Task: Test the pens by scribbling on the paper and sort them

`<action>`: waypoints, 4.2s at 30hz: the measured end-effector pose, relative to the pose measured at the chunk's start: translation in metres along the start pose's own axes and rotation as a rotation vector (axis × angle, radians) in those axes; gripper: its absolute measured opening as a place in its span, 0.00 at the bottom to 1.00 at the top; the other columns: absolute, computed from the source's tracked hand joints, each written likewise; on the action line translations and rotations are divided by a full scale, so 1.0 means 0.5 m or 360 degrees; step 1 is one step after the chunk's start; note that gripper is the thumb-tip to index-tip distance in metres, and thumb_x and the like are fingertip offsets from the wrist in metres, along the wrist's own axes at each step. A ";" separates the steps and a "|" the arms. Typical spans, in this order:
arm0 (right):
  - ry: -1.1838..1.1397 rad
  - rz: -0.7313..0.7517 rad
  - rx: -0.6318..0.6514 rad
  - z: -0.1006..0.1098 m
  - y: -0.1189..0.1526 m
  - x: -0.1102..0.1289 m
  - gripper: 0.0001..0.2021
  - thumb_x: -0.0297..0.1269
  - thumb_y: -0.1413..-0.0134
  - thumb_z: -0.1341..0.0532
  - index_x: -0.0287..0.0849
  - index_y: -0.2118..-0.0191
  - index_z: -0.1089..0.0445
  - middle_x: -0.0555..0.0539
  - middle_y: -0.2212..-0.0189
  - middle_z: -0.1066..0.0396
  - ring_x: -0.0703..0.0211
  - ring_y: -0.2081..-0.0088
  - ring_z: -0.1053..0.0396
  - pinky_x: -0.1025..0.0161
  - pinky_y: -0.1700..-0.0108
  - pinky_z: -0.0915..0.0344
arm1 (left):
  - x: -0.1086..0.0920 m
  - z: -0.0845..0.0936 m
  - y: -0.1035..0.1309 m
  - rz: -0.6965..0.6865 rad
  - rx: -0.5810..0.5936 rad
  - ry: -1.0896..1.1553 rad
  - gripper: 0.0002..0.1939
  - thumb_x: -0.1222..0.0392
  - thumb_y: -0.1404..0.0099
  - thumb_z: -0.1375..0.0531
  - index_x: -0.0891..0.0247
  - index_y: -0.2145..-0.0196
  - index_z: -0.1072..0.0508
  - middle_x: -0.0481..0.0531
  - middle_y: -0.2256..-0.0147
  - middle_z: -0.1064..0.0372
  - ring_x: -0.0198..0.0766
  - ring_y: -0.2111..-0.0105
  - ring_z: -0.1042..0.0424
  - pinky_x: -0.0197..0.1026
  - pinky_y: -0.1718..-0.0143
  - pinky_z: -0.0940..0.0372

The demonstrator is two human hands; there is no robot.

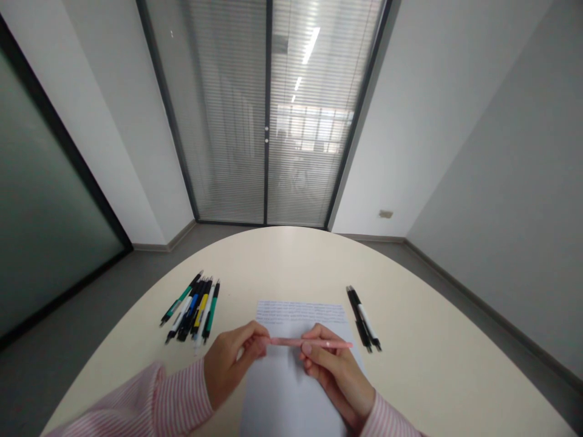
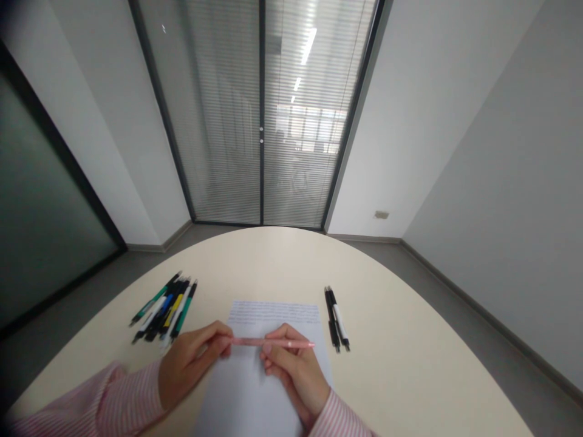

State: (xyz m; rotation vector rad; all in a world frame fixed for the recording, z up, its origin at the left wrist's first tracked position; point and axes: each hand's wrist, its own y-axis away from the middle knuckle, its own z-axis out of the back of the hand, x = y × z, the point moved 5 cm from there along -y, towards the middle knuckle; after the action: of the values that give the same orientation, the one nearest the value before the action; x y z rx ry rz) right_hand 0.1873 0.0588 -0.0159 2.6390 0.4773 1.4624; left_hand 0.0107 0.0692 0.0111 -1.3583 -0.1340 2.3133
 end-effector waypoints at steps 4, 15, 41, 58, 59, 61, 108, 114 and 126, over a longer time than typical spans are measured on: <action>0.0006 -0.0005 -0.0006 0.000 -0.002 0.000 0.12 0.34 0.62 0.27 0.37 0.73 0.31 0.51 0.80 0.30 0.71 0.79 0.36 0.74 0.76 0.41 | 0.003 0.005 -0.002 -0.0031 -0.0067 -0.0010 0.05 0.60 0.38 0.43 0.61 0.63 0.31 0.49 0.70 0.26 0.35 0.73 0.28 0.33 0.69 0.35; 0.0005 0.0000 0.0025 -0.003 -0.003 -0.001 0.13 0.34 0.62 0.27 0.37 0.72 0.31 0.51 0.79 0.30 0.70 0.78 0.36 0.72 0.75 0.41 | 0.014 0.004 -0.009 0.0158 0.0037 0.0161 0.16 0.54 0.34 0.48 0.63 0.77 0.32 0.47 0.83 0.31 0.32 0.82 0.31 0.32 0.77 0.37; -0.0311 0.0008 0.0293 -0.028 0.015 0.013 0.07 0.33 0.51 0.35 0.40 0.68 0.34 0.40 0.62 0.24 0.50 0.58 0.27 0.54 0.52 0.37 | 0.007 0.003 -0.009 0.0174 0.0064 0.0393 0.08 0.57 0.40 0.41 0.66 0.71 0.30 0.52 0.74 0.28 0.37 0.72 0.27 0.35 0.69 0.32; -0.0160 -0.0016 0.0198 -0.017 0.006 0.001 0.08 0.35 0.53 0.32 0.37 0.68 0.28 0.43 0.67 0.25 0.59 0.63 0.26 0.62 0.57 0.33 | 0.024 0.001 -0.009 -0.0335 -0.0064 -0.0483 0.07 0.69 0.41 0.47 0.63 0.71 0.29 0.50 0.72 0.32 0.36 0.73 0.31 0.37 0.70 0.36; -0.0162 -0.0007 0.0184 -0.016 0.005 0.002 0.08 0.35 0.53 0.32 0.36 0.68 0.28 0.43 0.67 0.25 0.59 0.63 0.26 0.62 0.56 0.33 | 0.027 0.000 -0.010 -0.0352 -0.0063 -0.0511 0.07 0.69 0.41 0.47 0.63 0.70 0.29 0.51 0.71 0.32 0.37 0.71 0.31 0.38 0.69 0.36; -0.0178 0.0003 0.0146 -0.012 0.003 0.003 0.07 0.34 0.53 0.32 0.37 0.68 0.28 0.43 0.67 0.24 0.59 0.62 0.27 0.61 0.55 0.34 | 0.031 -0.001 -0.012 -0.0378 -0.0046 -0.0522 0.08 0.68 0.39 0.48 0.63 0.68 0.28 0.51 0.70 0.31 0.37 0.69 0.29 0.38 0.66 0.35; -0.0258 0.0053 0.0064 -0.001 0.003 0.014 0.07 0.36 0.54 0.35 0.37 0.73 0.30 0.43 0.75 0.25 0.58 0.73 0.27 0.64 0.68 0.34 | -0.076 0.019 0.011 -0.0634 -0.0281 -0.0310 0.06 0.71 0.43 0.42 0.63 0.74 0.30 0.48 0.78 0.31 0.34 0.76 0.32 0.35 0.73 0.37; -0.0301 0.0143 -0.0039 0.004 -0.002 0.020 0.06 0.36 0.55 0.35 0.39 0.74 0.29 0.46 0.75 0.26 0.60 0.73 0.29 0.65 0.67 0.34 | -0.037 0.002 0.003 -0.0702 -0.0293 -0.0684 0.08 0.67 0.40 0.43 0.63 0.76 0.28 0.47 0.82 0.34 0.35 0.80 0.35 0.36 0.76 0.39; -0.0182 0.0129 0.0009 -0.005 0.000 0.015 0.07 0.36 0.54 0.35 0.37 0.74 0.29 0.45 0.74 0.26 0.59 0.73 0.29 0.64 0.67 0.33 | -0.010 -0.023 0.001 -0.0609 -0.0200 -0.0944 0.16 0.61 0.35 0.46 0.63 0.80 0.31 0.48 0.82 0.32 0.37 0.80 0.32 0.37 0.77 0.41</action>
State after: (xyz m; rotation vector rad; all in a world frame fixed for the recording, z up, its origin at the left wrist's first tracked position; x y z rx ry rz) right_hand 0.1891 0.0611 -0.0084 2.7575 0.3690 1.3229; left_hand 0.0224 0.0650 0.0087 -0.5843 -0.6685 2.3172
